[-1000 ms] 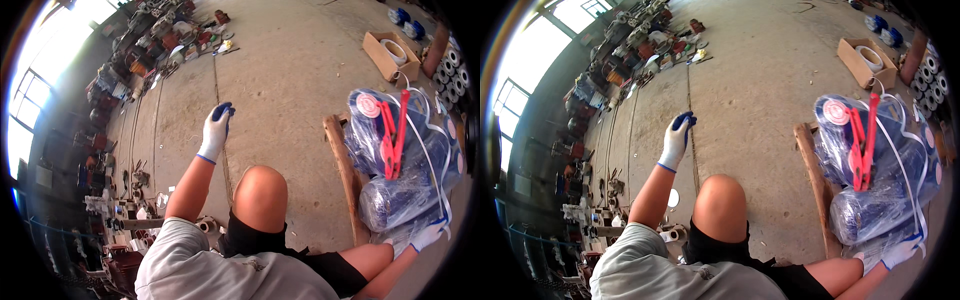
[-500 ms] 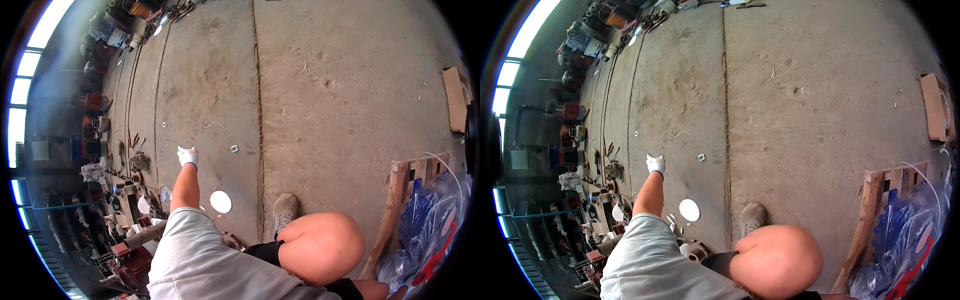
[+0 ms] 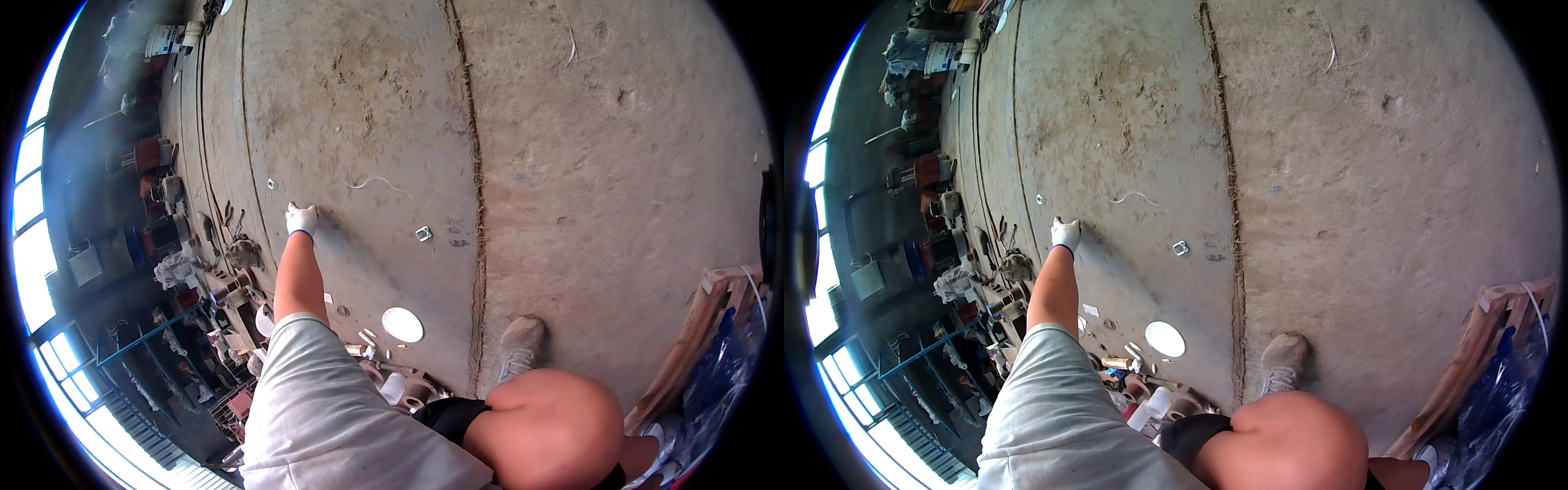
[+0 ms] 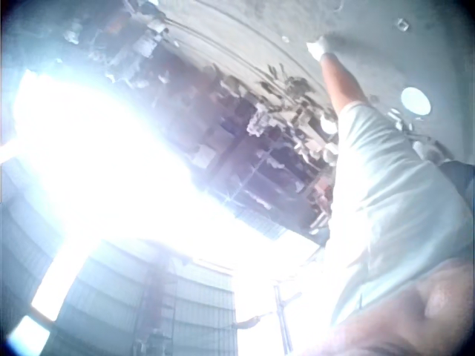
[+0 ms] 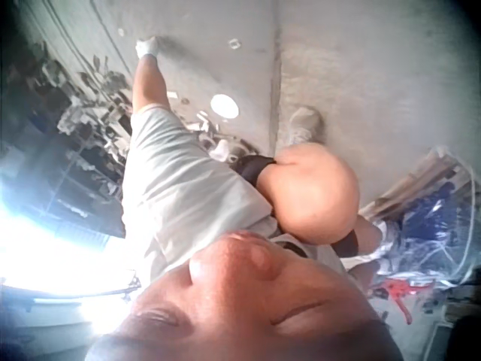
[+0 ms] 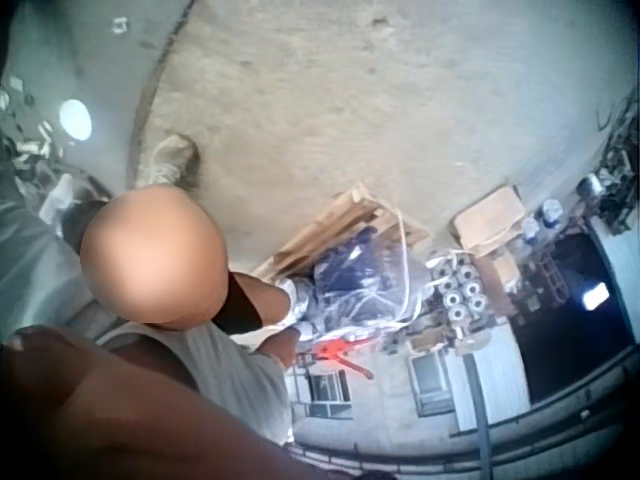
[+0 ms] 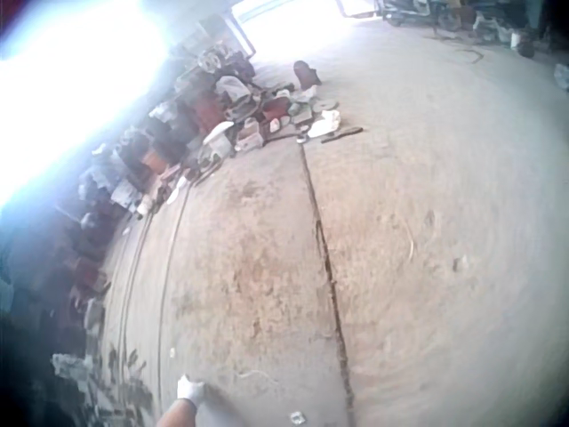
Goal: The person secures a pallet of shrink-wrapped cylindrical items using plastic strapping. They thread the strap around the load, insert it into a red tensioning tool, and crank to tighten. The strap is then locked and trimmed, leaving the pallet fully strapped.
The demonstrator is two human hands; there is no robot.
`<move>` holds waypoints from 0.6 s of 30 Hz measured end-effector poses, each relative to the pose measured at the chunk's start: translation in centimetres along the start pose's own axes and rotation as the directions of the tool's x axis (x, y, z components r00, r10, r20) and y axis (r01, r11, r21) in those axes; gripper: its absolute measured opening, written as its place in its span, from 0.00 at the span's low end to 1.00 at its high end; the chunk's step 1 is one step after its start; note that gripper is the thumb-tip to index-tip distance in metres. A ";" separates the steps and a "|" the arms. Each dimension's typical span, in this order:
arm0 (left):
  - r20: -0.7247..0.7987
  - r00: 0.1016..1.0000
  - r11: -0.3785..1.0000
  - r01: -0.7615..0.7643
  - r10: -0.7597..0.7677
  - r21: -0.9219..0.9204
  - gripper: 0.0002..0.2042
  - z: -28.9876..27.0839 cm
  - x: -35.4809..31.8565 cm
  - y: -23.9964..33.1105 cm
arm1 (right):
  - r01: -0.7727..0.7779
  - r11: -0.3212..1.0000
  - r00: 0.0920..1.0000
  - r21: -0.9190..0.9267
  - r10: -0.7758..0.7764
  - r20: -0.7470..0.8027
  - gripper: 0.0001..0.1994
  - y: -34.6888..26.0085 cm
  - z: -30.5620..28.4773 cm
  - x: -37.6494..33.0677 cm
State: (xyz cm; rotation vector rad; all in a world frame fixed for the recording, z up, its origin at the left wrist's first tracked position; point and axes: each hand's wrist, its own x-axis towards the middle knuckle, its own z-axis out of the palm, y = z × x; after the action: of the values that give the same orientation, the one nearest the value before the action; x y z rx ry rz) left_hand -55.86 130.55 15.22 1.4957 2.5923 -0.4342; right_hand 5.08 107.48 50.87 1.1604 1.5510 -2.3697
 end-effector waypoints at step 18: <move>0.168 0.985 0.949 -0.089 0.039 0.301 0.77 -1.5 15.3 -1.6 | -0.449 0.838 0.891 0.311 0.444 0.088 0.14 1.4 -1.9 3.3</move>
State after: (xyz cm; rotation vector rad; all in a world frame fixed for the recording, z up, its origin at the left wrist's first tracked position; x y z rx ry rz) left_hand -64.91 142.91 13.26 1.5531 2.4265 -0.9473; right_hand 4.42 109.40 47.41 1.3791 0.7721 -2.3352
